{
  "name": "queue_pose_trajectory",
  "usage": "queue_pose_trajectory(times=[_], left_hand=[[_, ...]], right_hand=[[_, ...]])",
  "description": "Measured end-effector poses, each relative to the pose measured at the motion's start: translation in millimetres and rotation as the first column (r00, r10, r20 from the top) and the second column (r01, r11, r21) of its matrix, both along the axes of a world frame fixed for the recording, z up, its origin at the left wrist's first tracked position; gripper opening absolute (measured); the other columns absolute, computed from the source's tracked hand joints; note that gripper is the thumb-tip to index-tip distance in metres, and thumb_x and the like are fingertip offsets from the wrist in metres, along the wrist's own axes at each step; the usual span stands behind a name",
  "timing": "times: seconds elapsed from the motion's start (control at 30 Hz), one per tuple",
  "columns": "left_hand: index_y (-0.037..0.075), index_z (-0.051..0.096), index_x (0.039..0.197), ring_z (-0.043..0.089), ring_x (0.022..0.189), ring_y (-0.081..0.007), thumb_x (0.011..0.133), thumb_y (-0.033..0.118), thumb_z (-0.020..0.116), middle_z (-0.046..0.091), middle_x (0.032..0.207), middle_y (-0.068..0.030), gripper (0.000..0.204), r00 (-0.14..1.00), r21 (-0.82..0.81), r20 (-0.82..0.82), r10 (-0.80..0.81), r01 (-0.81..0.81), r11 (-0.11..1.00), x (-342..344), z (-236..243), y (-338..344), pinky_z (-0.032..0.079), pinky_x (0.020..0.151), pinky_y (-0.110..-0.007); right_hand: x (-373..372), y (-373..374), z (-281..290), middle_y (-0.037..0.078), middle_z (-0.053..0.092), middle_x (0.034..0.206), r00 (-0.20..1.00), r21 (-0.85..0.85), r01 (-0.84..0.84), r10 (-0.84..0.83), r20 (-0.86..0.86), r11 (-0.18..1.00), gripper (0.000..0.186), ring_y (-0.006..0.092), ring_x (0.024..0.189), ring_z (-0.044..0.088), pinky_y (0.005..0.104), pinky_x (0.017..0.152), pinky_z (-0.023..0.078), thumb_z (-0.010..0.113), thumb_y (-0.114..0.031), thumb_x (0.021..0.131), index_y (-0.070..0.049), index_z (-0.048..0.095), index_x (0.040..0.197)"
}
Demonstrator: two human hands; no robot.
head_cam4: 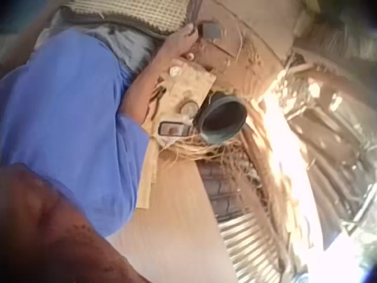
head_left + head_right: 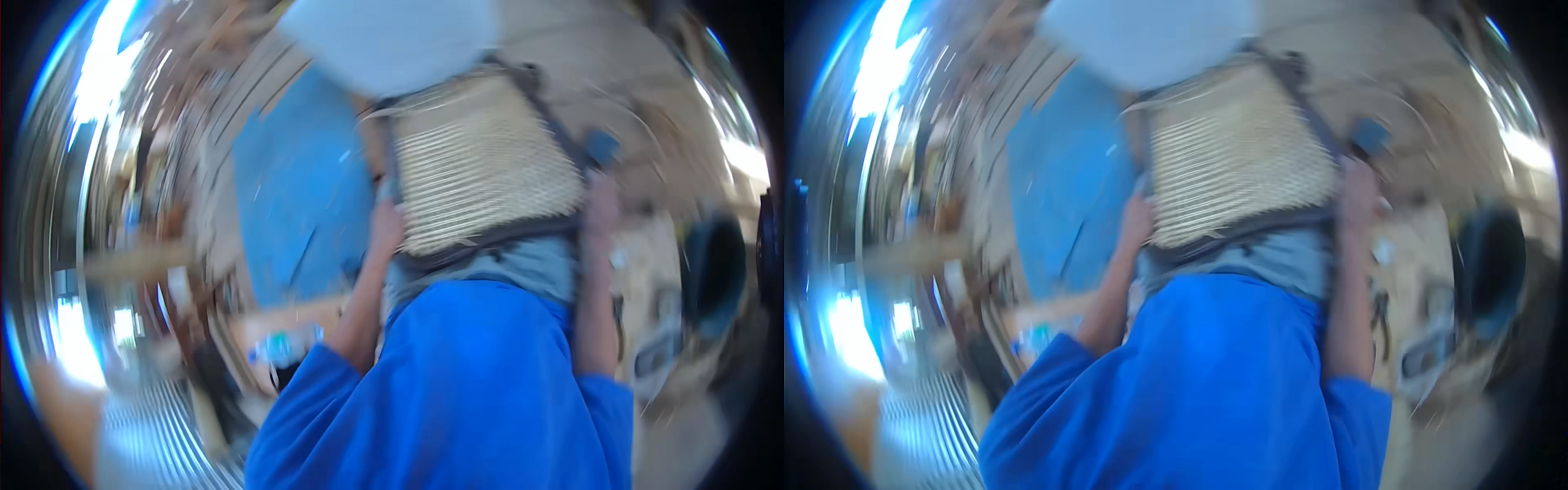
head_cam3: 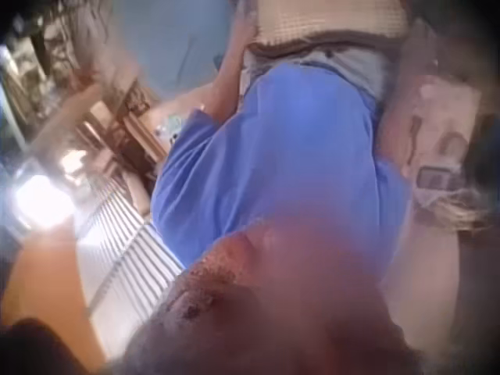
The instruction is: Repairing a chair seat by weaving replacement cane strips.
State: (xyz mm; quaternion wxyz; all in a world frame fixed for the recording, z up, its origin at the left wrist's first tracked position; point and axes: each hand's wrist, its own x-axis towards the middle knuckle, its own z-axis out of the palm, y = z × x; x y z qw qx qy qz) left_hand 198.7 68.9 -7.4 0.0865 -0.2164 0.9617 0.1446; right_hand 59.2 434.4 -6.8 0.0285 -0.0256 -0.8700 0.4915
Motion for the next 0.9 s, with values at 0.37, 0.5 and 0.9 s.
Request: queue_pose_trajectory(times=[0.37, 0.5, 0.9], left_hand=[[-0.003, 0.057, 0.095, 0.053, 0.092, -0.0275, 0.083, 0.025, 0.046, 0.057, 0.097, -0.0169, 0.032, 0.636, 0.535, -0.317, 0.704, -0.493, 0.686, 83.2, -17.8, 14.3, 0.039, 0.081, -0.031], [-0.002, 0.057, 0.094, 0.056, 0.086, -0.0274, 0.08, 0.021, 0.049, 0.058, 0.091, -0.0176, 0.028, 0.559, 0.6, -0.117, 0.821, -0.619, 0.507, 79.5, -60.9, -19.3, 0.042, 0.076, -0.032], [-0.004, 0.059, 0.083, 0.058, 0.076, -0.034, 0.07, 0.024, 0.058, 0.06, 0.078, -0.0203, 0.031, -0.049, 0.271, 0.272, 0.961, -0.954, -0.125, 129.6, -285.8, -52.4, 0.045, 0.068, -0.04]], right_hand=[[-22.3, 42.5, -17.4, 0.023, 0.049, 0.112, 0.954, 0.362, -0.14, 0.028, 0.297, 0.921, 0.062, 0.0355, 0.104, 0.046, 0.0367, 0.087, 0.036, 0.032, -0.051, 0.086, 0.001, 0.046, 0.116], [-20.0, 43.5, -10.9, 0.024, 0.049, 0.112, 0.933, 0.375, -0.175, 0.031, 0.359, 0.911, 0.063, 0.0345, 0.103, 0.047, 0.0365, 0.087, 0.037, 0.032, -0.05, 0.086, 0.003, 0.042, 0.119], [-7.7, 20.7, 52.8, 0.032, 0.043, 0.112, 0.766, 0.219, -0.092, -0.071, 0.639, 0.971, 0.074, 0.0262, 0.099, 0.052, 0.0332, 0.075, 0.049, 0.049, -0.048, 0.08, 0.007, 0.028, 0.125]])
